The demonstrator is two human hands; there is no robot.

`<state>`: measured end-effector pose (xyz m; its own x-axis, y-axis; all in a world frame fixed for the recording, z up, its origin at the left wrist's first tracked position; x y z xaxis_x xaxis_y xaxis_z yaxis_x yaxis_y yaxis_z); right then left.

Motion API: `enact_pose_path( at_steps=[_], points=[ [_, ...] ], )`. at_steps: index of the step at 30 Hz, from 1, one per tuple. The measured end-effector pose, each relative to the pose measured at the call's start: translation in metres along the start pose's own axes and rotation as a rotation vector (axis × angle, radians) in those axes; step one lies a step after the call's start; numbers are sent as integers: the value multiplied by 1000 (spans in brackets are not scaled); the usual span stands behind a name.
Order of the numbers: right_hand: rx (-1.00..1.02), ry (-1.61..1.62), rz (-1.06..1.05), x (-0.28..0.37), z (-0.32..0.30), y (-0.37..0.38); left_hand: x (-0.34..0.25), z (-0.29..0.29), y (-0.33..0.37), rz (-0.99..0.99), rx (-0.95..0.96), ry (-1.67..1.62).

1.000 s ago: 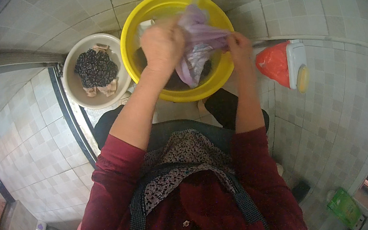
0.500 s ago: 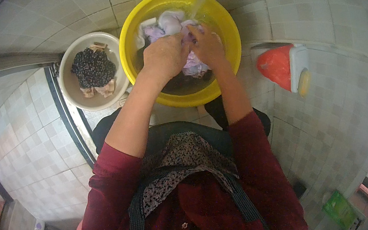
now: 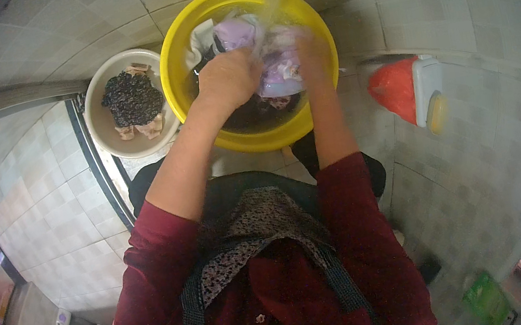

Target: The person washes several pieces of clothing in a yellow bucket under a running faucet, scrubbing and rinsing each item by hand before placing them into a separate white basin.

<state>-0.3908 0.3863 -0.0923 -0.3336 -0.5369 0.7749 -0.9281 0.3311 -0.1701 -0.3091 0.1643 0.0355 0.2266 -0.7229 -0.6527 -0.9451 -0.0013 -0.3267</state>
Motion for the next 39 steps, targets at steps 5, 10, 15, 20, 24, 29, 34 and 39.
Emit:
enact_pose_path(
  at_steps=[5,10,15,20,24,29,34,39],
  points=[
    [-15,810,202,94,-72,-57,21,27,14,-313,-222,-564],
    [-3,721,-41,168,-116,-98,1,67,0,-658,262,-1449],
    [212,509,-284,200,-118,-151,-8,87,10,-677,302,-1764],
    [437,276,-623,217,-117,-160,-4,89,14,-722,34,-1976],
    [120,517,-238,201,-101,-90,-11,57,5,-688,6,-1986],
    [106,499,-15,124,-43,-41,-23,44,0,-575,74,-2045],
    [214,992,168,84,-32,-65,-37,33,-17,-576,288,-2025],
    [213,916,204,114,-50,-91,-32,48,-5,-530,83,-1975]
  ],
)
Point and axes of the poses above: each hand's wrist, its own y-axis towards the middle knuckle, its own z-axis out of the palm, x = y × z, the point moved 8 cm from there along y, towards the middle knuckle, and after that the axes turned 12 degrees about -x, right-handed, at the moved point
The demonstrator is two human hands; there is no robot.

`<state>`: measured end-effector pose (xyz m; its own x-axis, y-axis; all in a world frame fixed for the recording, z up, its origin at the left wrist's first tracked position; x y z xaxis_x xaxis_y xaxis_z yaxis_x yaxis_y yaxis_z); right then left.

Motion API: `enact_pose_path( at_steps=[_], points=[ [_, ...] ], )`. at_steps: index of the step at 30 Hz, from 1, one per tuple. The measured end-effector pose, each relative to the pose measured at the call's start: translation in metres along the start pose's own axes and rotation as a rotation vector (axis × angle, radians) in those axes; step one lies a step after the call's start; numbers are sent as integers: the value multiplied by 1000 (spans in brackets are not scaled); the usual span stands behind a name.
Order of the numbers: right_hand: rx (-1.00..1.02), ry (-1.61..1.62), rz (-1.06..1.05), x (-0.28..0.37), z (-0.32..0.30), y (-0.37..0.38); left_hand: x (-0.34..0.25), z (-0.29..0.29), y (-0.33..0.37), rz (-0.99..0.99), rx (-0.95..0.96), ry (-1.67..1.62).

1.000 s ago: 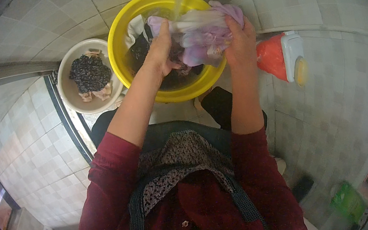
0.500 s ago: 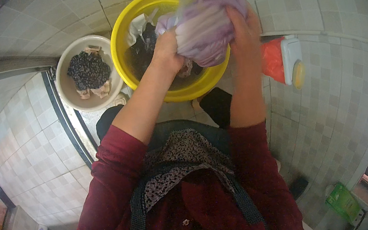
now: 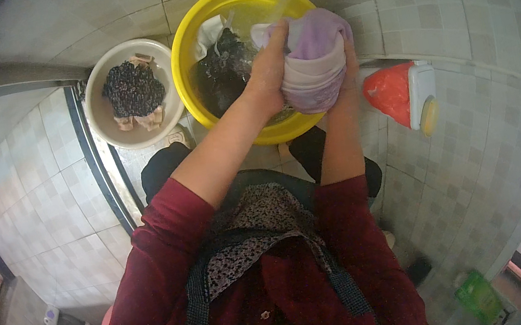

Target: The person washes several pieces of clothing in a yellow bucket under a running faucet, scrubbing and rinsing each item by hand before placing them into a separate white basin.

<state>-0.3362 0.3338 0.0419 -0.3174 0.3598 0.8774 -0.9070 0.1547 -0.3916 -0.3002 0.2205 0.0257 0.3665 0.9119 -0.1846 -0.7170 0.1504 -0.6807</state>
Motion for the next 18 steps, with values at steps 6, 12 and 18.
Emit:
enact_pose_path(
  at_steps=[6,12,18],
  points=[
    [72,-137,76,19,18,-1,-10,-6,3,433,-95,375],
    [204,-223,207,-11,6,18,-20,-18,-4,650,-263,1060],
    [63,-277,240,-29,-30,27,-9,-25,-6,571,-269,1227]
  ],
)
Point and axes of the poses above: each hand's wrist, its own y-axis towards the middle knuckle, its own z-axis out of the palm, x = y × z, the point moved 8 cm from there along y, towards the middle knuckle, and after that the axes turned 12 degrees about -x, right-handed, at the moved point
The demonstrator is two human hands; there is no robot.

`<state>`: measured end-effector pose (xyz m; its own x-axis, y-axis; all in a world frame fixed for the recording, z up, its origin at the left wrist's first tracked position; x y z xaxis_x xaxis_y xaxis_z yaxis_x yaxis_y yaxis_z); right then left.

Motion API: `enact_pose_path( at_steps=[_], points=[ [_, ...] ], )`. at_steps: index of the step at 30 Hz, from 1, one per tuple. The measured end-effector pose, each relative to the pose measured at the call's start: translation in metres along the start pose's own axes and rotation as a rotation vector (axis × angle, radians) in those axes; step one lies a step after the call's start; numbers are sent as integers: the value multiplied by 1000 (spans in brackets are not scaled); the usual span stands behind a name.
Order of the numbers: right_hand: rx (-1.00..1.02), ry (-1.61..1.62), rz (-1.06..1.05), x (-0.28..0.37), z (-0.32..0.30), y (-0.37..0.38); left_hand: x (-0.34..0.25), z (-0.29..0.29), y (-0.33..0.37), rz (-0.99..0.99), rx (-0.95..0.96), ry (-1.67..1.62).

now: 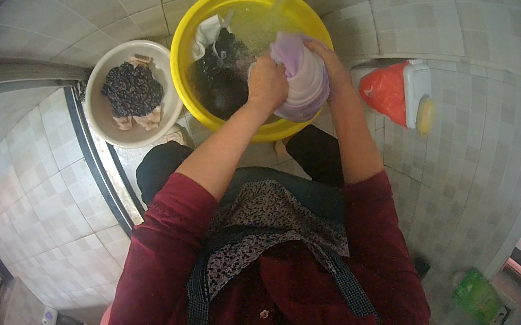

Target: The person washes several pieces of clothing in a yellow bucket under a running faucet, scrubbing and rinsing each item by hand before placing them into a separate white basin.

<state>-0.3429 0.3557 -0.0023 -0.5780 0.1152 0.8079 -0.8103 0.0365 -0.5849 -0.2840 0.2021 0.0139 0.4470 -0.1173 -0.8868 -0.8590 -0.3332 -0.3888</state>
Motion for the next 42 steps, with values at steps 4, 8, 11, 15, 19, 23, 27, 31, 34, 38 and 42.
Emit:
enact_pose_path(
  at_steps=[4,8,11,15,19,23,27,31,34,38,42],
  points=[
    [-173,-140,-253,43,8,-27,7,4,5,-103,-85,-341],
    [-322,-283,-553,118,53,-81,25,5,5,-394,-106,-919],
    [-166,-261,-746,155,92,-113,15,-17,0,-512,75,-916],
    [-74,-236,-898,172,156,-150,27,-19,-7,-134,188,-187],
    [142,-374,-743,142,223,-157,-8,-21,-48,377,321,501],
    [228,-781,-1210,86,269,-128,-23,-30,-58,427,402,618],
    [136,-843,-1079,100,208,-119,-14,-23,-52,463,432,802],
    [-13,-773,-703,93,86,-72,-15,-14,-55,496,468,837],
    [-129,-655,-563,88,30,-72,-16,-8,-61,514,508,864],
    [-215,-744,-840,130,16,-84,-25,-12,-60,550,476,868],
    [-361,-898,-1307,197,49,-106,-37,-54,-24,434,183,779]
  ],
)
Point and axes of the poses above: each hand's wrist, its own y-axis towards the middle knuckle, its own z-axis out of the palm, x = y × z, the point moved 8 cm from there along y, towards the middle knuckle, and after that the axes turned 12 degrees about -x, right-handed, at the moved point
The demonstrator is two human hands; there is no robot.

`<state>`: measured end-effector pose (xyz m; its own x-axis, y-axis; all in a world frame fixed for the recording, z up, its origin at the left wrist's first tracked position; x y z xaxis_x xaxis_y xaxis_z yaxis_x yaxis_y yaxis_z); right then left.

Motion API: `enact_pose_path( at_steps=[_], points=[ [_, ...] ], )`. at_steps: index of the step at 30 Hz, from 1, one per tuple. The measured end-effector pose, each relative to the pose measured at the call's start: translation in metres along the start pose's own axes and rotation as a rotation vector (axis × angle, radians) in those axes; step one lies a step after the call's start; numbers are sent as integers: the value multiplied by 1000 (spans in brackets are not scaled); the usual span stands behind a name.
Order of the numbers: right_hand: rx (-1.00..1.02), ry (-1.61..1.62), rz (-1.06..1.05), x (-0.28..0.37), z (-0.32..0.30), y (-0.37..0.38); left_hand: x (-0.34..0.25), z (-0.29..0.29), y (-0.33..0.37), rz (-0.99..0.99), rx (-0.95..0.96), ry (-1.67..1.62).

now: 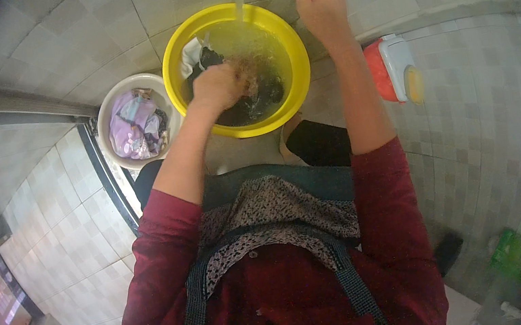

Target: The person washes several pieces of clothing in a yellow bucket under a running faucet, scrubbing and rinsing each item by hand before placing them into a separate white basin.

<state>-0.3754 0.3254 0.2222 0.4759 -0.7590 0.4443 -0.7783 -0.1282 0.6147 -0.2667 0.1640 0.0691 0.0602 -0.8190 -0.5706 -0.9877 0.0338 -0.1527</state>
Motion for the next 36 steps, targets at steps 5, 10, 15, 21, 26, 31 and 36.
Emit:
enact_pose_path(
  at_steps=[5,10,15,21,26,31,36],
  points=[
    [-203,-61,-517,92,6,47,43,-36,8,-107,-198,-45],
    [52,-93,-476,72,52,67,55,-53,5,-144,-210,-56],
    [272,-171,-335,110,64,55,63,-54,7,-162,-223,-48],
    [30,-6,-28,58,38,-11,53,-55,12,-161,-234,-41],
    [711,-187,-215,33,124,-164,62,-45,22,-161,-199,-11],
    [873,-337,-528,31,178,-239,69,-36,28,-177,-190,-22],
    [1223,-455,4,-60,248,-270,66,-29,28,-163,-176,-55]
  ],
)
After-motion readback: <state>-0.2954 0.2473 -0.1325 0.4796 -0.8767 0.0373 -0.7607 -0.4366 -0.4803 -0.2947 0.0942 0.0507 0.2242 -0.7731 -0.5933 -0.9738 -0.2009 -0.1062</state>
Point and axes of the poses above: each hand's wrist, its own y-axis towards the middle knuckle, its own z-axis out of the palm, x = y × z, the point moved 8 cm from there along y, towards the middle knuckle, and after that the axes turned 12 degrees about -x, right-handed, at the moved point
